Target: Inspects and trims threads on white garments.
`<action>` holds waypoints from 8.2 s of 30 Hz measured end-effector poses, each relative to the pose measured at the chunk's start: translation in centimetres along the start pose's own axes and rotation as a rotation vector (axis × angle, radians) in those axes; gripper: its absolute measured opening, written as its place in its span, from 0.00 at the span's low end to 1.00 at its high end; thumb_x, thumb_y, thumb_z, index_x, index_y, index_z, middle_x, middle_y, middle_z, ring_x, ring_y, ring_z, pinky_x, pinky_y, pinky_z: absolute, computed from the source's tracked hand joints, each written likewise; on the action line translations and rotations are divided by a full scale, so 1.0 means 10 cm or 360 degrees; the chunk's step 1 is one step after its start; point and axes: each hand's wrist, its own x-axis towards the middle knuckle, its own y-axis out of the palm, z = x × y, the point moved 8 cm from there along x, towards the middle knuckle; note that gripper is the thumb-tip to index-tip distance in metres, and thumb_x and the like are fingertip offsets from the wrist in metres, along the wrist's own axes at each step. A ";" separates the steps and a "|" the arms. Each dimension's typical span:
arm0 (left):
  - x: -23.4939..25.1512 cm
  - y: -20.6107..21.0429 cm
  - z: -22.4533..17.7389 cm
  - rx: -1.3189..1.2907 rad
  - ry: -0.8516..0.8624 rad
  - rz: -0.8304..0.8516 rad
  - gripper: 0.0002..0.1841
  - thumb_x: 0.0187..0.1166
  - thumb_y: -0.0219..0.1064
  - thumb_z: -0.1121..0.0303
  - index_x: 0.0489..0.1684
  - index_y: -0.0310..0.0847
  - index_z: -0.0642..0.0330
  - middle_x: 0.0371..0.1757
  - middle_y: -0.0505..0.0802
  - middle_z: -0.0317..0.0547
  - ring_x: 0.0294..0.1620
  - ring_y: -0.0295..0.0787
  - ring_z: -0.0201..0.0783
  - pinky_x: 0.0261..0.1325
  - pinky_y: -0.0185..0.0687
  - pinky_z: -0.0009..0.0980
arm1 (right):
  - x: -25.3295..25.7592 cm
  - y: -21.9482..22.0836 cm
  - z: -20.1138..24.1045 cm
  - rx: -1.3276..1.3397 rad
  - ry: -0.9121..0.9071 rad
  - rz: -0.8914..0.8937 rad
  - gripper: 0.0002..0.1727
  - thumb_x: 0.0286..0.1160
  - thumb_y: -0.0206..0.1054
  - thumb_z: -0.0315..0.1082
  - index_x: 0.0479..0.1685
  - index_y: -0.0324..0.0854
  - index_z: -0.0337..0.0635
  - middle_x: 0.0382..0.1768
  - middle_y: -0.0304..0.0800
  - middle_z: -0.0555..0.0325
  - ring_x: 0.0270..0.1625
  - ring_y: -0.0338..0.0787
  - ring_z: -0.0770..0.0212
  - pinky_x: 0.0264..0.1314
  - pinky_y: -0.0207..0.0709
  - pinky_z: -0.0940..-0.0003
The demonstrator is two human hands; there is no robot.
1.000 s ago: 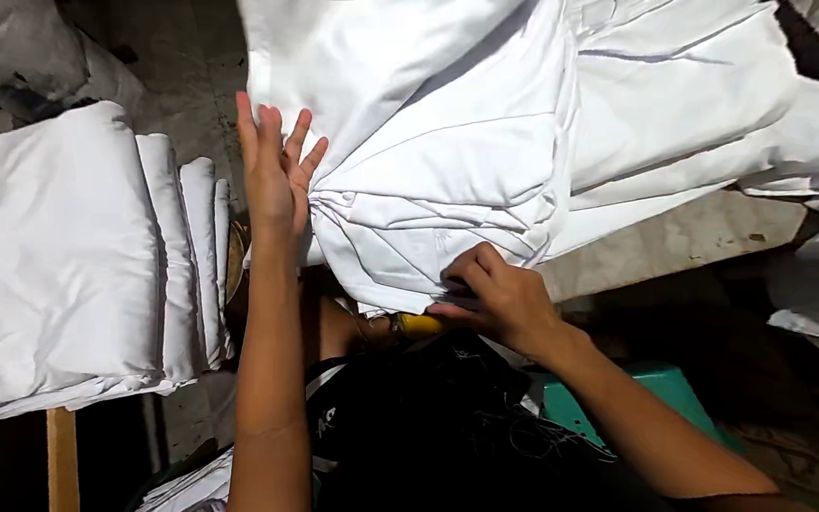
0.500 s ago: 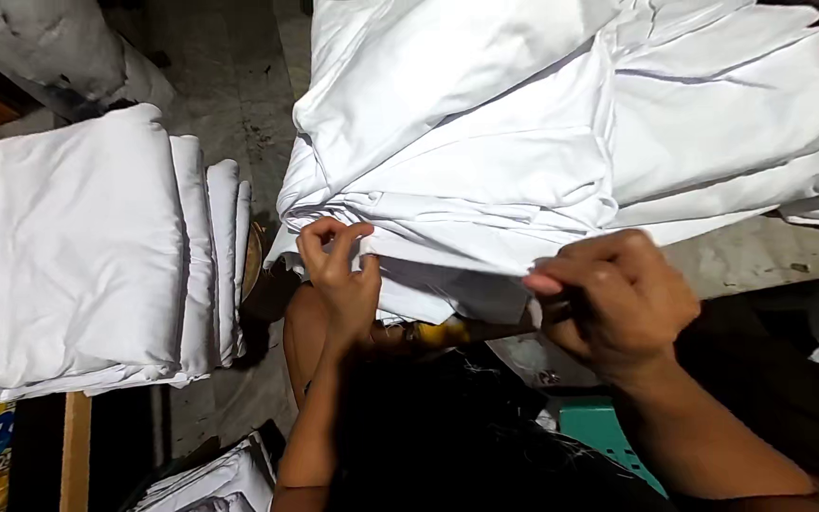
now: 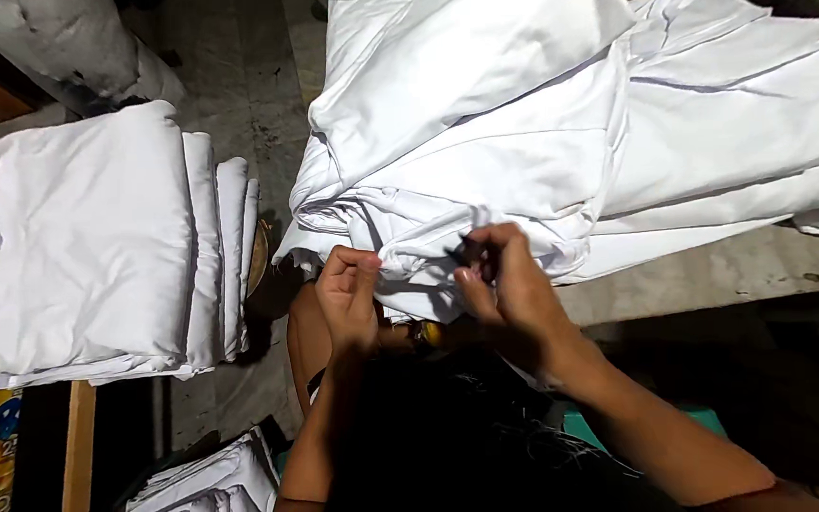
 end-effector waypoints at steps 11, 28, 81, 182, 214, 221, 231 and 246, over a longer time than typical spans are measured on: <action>-0.10 0.10 0.00 -0.0232 -0.0013 0.0184 0.17 0.74 0.74 0.66 0.57 0.77 0.40 0.53 0.91 0.22 0.52 0.89 0.20 0.58 0.86 0.22 | -0.06 0.39 -0.15 0.0940 0.0322 0.0284 0.10 0.75 0.63 0.30 0.51 0.74 0.36 0.26 0.80 0.72 0.28 0.79 0.89 0.35 0.74 0.91; -0.14 0.00 -0.09 0.0260 0.0159 -0.0061 0.07 0.85 0.63 0.60 0.35 0.84 0.40 0.42 0.95 0.18 0.45 0.90 0.15 0.47 0.86 0.16 | -0.13 0.32 -0.01 0.0306 0.0005 0.0120 0.14 0.82 0.58 0.38 0.48 0.77 0.33 0.21 0.77 0.61 0.24 0.77 0.73 0.30 0.72 0.79; -0.54 0.25 0.35 -0.0064 0.0039 0.0157 0.12 0.87 0.61 0.55 0.37 0.91 0.38 0.41 0.91 0.15 0.49 0.83 0.12 0.56 0.77 0.15 | -0.18 0.31 -0.04 -0.0120 -0.0046 -0.0083 0.13 0.78 0.62 0.32 0.41 0.85 0.28 0.25 0.85 0.46 0.25 0.85 0.58 0.31 0.79 0.73; -0.47 0.29 0.36 -0.0157 -0.0131 -0.0247 0.08 0.82 0.67 0.62 0.38 0.94 0.38 0.37 0.96 0.21 0.41 0.90 0.16 0.47 0.86 0.19 | -0.25 0.22 0.07 -0.0399 -0.0126 -0.0094 0.15 0.83 0.56 0.34 0.37 0.84 0.33 0.18 0.81 0.52 0.14 0.80 0.57 0.13 0.66 0.65; -0.50 0.29 0.38 -0.0148 -0.0281 -0.0320 0.10 0.85 0.61 0.66 0.40 0.92 0.43 0.41 0.97 0.27 0.45 0.94 0.23 0.54 0.89 0.26 | -0.29 0.16 0.00 -0.0400 -0.0042 -0.0082 0.18 0.84 0.55 0.39 0.38 0.82 0.33 0.16 0.79 0.54 0.14 0.79 0.59 0.14 0.65 0.67; -0.50 0.29 0.38 -0.0145 -0.0254 -0.0344 0.11 0.84 0.63 0.67 0.38 0.92 0.41 0.37 0.97 0.24 0.42 0.93 0.20 0.50 0.89 0.23 | -0.26 0.19 0.01 -0.0407 -0.0029 -0.0043 0.18 0.83 0.55 0.38 0.38 0.83 0.32 0.18 0.81 0.52 0.14 0.80 0.56 0.12 0.65 0.64; -0.53 0.25 0.44 -0.0024 -0.0221 -0.0299 0.09 0.84 0.64 0.66 0.39 0.92 0.41 0.36 0.95 0.21 0.40 0.91 0.18 0.46 0.87 0.21 | -0.17 0.33 -0.38 0.0700 0.0445 -0.0080 0.12 0.77 0.67 0.41 0.32 0.76 0.44 0.18 0.70 0.75 0.19 0.67 0.86 0.22 0.61 0.89; -0.51 0.23 0.36 0.0108 -0.0067 -0.0264 0.09 0.85 0.64 0.63 0.40 0.93 0.38 0.43 0.94 0.18 0.45 0.89 0.16 0.50 0.86 0.20 | -0.12 0.18 0.04 0.0069 -0.0472 -0.0277 0.03 0.75 0.60 0.25 0.39 0.70 0.38 0.39 0.87 0.47 0.34 0.86 0.63 0.27 0.74 0.78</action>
